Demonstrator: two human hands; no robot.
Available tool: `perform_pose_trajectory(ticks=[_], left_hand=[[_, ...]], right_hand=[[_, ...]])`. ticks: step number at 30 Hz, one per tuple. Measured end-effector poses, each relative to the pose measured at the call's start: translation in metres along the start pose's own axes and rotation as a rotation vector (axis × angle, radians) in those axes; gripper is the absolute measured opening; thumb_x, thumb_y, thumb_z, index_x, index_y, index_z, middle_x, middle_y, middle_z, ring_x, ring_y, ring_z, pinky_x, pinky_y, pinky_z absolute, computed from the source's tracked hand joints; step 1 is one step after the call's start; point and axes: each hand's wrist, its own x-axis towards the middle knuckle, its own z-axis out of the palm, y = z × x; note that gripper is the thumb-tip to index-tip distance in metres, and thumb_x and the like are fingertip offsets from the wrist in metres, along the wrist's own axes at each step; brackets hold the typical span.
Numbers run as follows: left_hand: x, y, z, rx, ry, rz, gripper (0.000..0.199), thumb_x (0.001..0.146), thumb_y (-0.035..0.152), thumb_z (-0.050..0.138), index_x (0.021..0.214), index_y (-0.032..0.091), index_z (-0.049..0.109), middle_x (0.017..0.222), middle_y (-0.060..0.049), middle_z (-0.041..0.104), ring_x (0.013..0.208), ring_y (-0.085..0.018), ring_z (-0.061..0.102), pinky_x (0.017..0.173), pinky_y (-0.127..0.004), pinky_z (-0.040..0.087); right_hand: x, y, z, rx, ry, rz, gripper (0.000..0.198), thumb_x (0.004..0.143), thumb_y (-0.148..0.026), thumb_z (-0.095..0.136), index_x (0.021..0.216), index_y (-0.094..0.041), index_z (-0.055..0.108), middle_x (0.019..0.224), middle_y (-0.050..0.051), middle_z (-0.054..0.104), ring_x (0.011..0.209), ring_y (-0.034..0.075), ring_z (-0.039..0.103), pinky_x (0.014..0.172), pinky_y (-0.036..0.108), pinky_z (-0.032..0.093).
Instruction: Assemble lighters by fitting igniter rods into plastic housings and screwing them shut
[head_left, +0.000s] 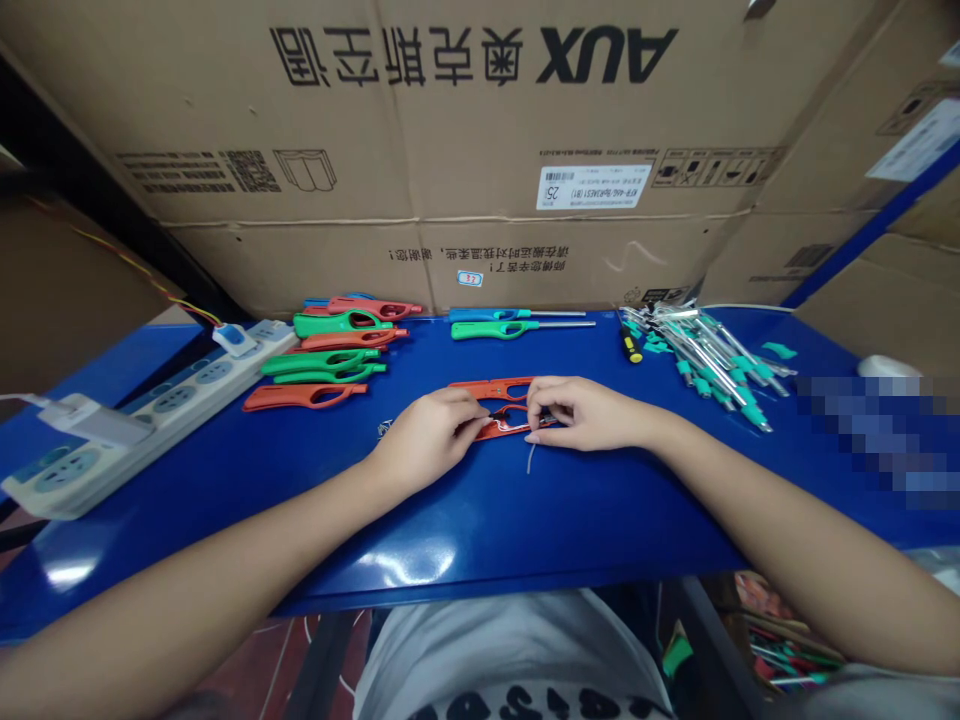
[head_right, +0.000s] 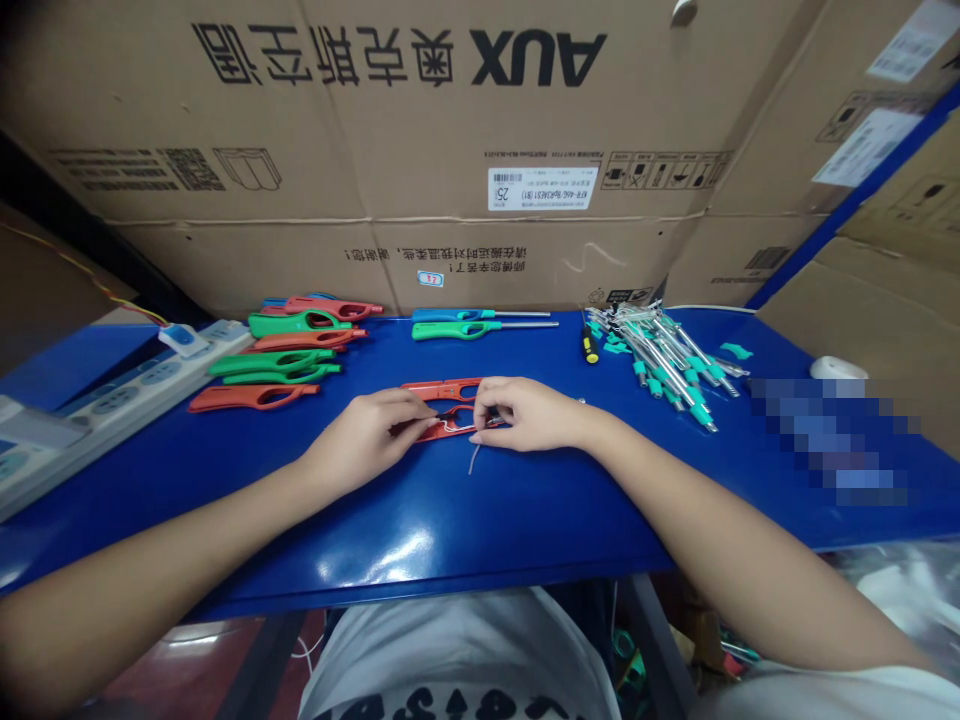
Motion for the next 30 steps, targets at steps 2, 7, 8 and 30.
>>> perform_pose_trajectory(ticks=[2, 7, 8, 30], left_hand=[[-0.002, 0.003, -0.002, 0.075, -0.051, 0.000, 0.021, 0.098, 0.017, 0.056, 0.096, 0.016, 0.076, 0.092, -0.009, 0.076, 0.092, -0.023, 0.071, 0.085, -0.035, 0.057], [-0.005, 0.017, -0.007, 0.306, -0.154, 0.002, 0.027, 0.101, 0.021, 0.049, 0.103, 0.014, 0.075, 0.097, -0.011, 0.074, 0.093, -0.026, 0.071, 0.080, -0.037, 0.058], [-0.005, 0.019, -0.008, 0.333, -0.163, 0.005, 0.028, 0.102, 0.021, 0.049, 0.104, 0.014, 0.075, 0.097, -0.012, 0.074, 0.093, -0.027, 0.071, 0.079, -0.037, 0.058], [-0.008, 0.014, 0.004, -0.087, -0.098, -0.103, 0.034, 0.090, 0.017, 0.068, 0.125, 0.016, 0.068, 0.113, -0.011, 0.067, 0.103, -0.023, 0.067, 0.094, -0.038, 0.056]], right_hand=[[0.000, 0.001, 0.001, 0.009, 0.015, -0.006, 0.017, 0.088, -0.031, 0.070, 0.083, -0.016, 0.066, 0.087, 0.000, 0.055, 0.061, 0.008, 0.043, 0.060, 0.023, 0.038], [0.001, 0.007, 0.004, 0.007, 0.065, -0.018, 0.018, 0.089, -0.030, 0.066, 0.079, -0.016, 0.062, 0.080, -0.001, 0.053, 0.059, 0.008, 0.042, 0.058, 0.023, 0.035], [0.002, 0.007, 0.004, 0.004, 0.068, -0.018, 0.018, 0.090, -0.030, 0.066, 0.079, -0.016, 0.062, 0.080, -0.001, 0.053, 0.060, 0.008, 0.042, 0.058, 0.023, 0.035], [-0.001, 0.005, 0.003, -0.231, 0.084, -0.004, 0.014, 0.094, -0.028, 0.062, 0.088, -0.017, 0.068, 0.087, 0.004, 0.067, 0.072, 0.013, 0.059, 0.067, 0.025, 0.041]])
